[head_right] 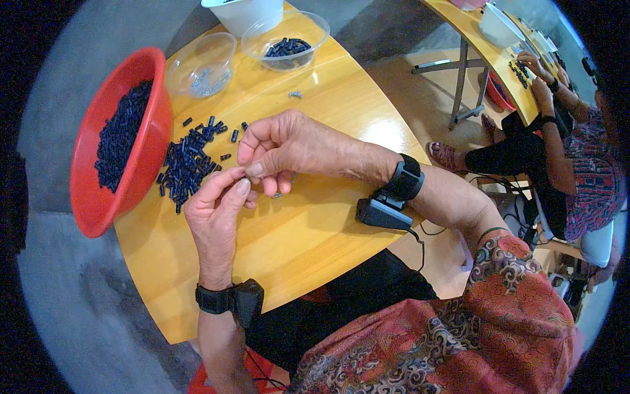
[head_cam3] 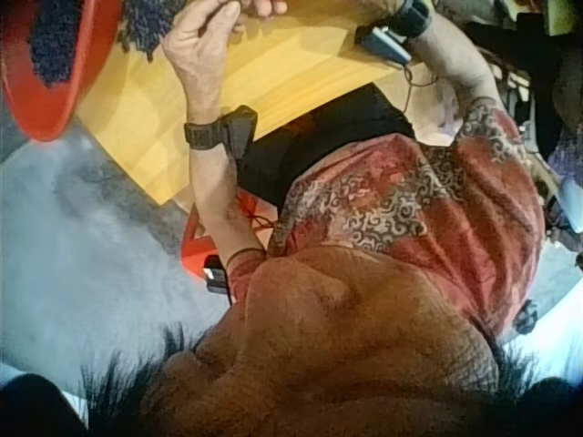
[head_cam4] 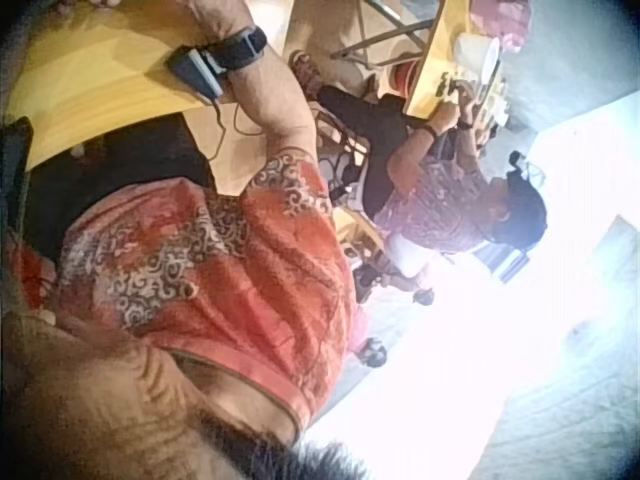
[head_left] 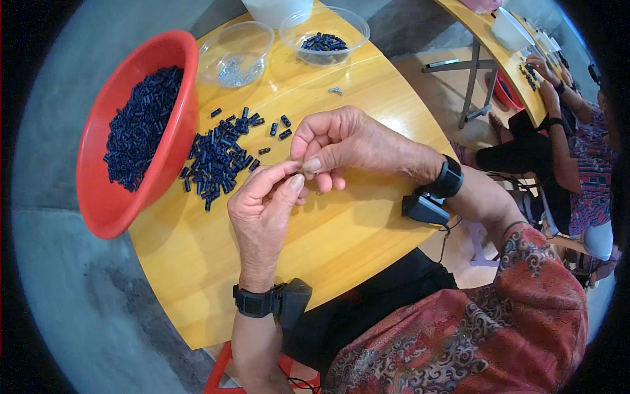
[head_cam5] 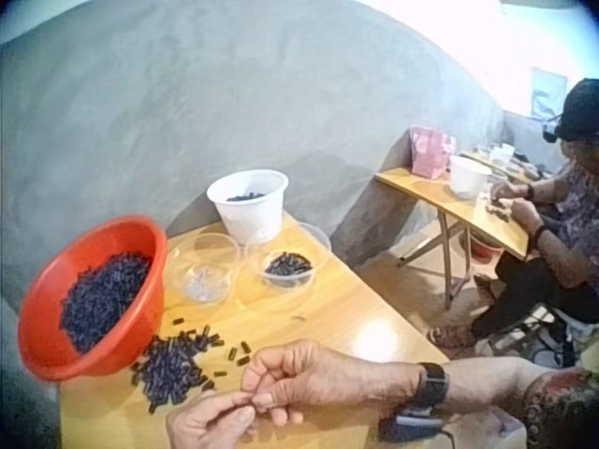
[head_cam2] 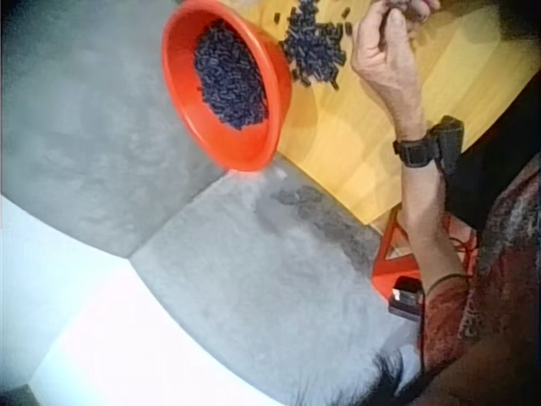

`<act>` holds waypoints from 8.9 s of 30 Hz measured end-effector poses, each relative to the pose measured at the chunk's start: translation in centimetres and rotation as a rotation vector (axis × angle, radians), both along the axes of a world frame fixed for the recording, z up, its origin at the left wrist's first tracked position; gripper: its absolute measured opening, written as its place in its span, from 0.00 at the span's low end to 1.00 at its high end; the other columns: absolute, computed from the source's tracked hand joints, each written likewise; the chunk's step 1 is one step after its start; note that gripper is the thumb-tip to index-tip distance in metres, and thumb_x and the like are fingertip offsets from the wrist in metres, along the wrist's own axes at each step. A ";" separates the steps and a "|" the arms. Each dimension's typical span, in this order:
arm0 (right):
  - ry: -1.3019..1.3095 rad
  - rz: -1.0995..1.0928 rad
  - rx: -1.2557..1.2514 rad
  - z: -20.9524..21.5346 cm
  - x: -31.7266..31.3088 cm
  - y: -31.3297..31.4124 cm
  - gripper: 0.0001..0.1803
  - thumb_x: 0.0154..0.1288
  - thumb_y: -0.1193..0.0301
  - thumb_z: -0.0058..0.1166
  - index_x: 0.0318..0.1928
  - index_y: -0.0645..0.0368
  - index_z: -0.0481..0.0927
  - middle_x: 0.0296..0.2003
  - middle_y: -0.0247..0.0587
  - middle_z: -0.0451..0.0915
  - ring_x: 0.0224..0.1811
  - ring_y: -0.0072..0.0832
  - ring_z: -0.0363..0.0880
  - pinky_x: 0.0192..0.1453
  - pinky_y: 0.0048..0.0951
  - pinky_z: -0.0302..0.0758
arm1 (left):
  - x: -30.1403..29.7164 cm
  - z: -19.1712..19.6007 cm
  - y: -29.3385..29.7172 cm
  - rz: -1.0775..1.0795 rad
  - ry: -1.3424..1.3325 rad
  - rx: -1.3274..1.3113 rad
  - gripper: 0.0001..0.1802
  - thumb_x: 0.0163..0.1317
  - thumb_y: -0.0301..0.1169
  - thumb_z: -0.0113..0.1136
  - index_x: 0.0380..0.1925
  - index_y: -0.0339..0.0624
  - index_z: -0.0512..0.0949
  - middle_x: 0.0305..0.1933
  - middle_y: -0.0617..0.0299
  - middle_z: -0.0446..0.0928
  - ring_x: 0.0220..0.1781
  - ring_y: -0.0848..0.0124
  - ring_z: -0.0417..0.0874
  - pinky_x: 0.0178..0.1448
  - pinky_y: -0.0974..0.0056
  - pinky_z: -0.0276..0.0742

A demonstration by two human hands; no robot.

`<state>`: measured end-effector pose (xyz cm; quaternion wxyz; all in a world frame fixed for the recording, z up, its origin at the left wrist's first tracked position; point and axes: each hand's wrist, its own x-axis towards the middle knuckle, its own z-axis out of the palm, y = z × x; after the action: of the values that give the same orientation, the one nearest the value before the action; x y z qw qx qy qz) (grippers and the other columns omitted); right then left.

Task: The person picks up a blue plastic piece and a small metal piece, joins them together by hand, and places the assembled unit on the table, repeating the process.

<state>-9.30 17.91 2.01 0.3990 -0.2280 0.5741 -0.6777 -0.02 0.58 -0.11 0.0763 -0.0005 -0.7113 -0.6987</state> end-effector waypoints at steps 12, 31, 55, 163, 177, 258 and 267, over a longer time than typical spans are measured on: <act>-0.030 -0.018 0.021 -0.4 0.6 -0.7 0.10 0.66 0.78 0.52 0.47 0.64 0.75 0.31 0.36 0.80 0.27 0.18 0.81 0.29 0.17 0.78 | 0.3 -0.3 -0.4 0.101 0.153 -0.243 0.07 0.52 0.17 0.66 0.33 0.34 0.81 0.28 0.65 0.77 0.27 0.81 0.74 0.31 0.75 0.70; 0.894 -0.369 0.374 -1.8 -3.6 2.0 0.09 0.59 0.80 0.57 0.42 0.64 0.78 0.29 0.36 0.82 0.33 0.18 0.79 0.40 0.22 0.76 | 0.2 -0.7 -1.5 0.085 0.035 -0.275 0.05 0.54 0.18 0.65 0.32 0.33 0.81 0.29 0.64 0.78 0.27 0.81 0.76 0.30 0.75 0.71; 0.998 -0.138 0.066 0.3 1.4 -1.0 0.07 0.59 0.73 0.61 0.35 0.62 0.78 0.32 0.38 0.79 0.35 0.29 0.80 0.39 0.27 0.75 | 0.6 -0.1 -1.8 -0.096 -0.287 0.381 0.11 0.60 0.28 0.64 0.40 0.31 0.81 0.31 0.59 0.81 0.27 0.77 0.78 0.31 0.74 0.74; 0.956 -0.156 0.033 -0.6 1.1 -0.1 0.05 0.58 0.77 0.57 0.35 0.62 0.81 0.30 0.45 0.81 0.34 0.41 0.82 0.37 0.34 0.77 | 1.3 0.4 -0.3 0.039 -0.320 0.280 0.11 0.62 0.26 0.61 0.42 0.30 0.79 0.33 0.54 0.82 0.30 0.72 0.83 0.34 0.70 0.81; 1.446 -0.069 0.207 0.3 2.7 -1.0 0.06 0.48 0.74 0.57 0.29 0.58 0.74 0.26 0.41 0.72 0.29 0.40 0.77 0.30 0.36 0.75 | 1.3 0.7 -0.3 0.063 -0.336 0.221 0.09 0.61 0.23 0.60 0.39 0.28 0.80 0.30 0.54 0.82 0.28 0.71 0.83 0.34 0.70 0.81; 0.412 -0.282 -0.020 -0.9 2.0 -3.5 0.06 0.64 0.72 0.58 0.39 0.62 0.83 0.29 0.30 0.81 0.32 0.13 0.76 0.35 0.17 0.73 | 1.7 0.0 -0.6 0.084 -0.237 0.451 0.11 0.62 0.27 0.61 0.41 0.30 0.79 0.33 0.54 0.82 0.30 0.71 0.84 0.34 0.69 0.82; 0.539 -0.315 -0.013 -1.8 2.1 -3.5 0.06 0.64 0.74 0.58 0.37 0.64 0.82 0.30 0.32 0.80 0.34 0.16 0.77 0.38 0.19 0.74 | 1.4 -0.5 -0.3 0.096 -0.239 0.481 0.11 0.62 0.27 0.61 0.42 0.30 0.79 0.33 0.55 0.82 0.30 0.71 0.84 0.35 0.70 0.82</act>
<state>-7.17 14.45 0.24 0.1209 -0.3101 0.6832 -0.6500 1.39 0.25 -0.66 0.0227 0.1338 -0.5280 -0.8384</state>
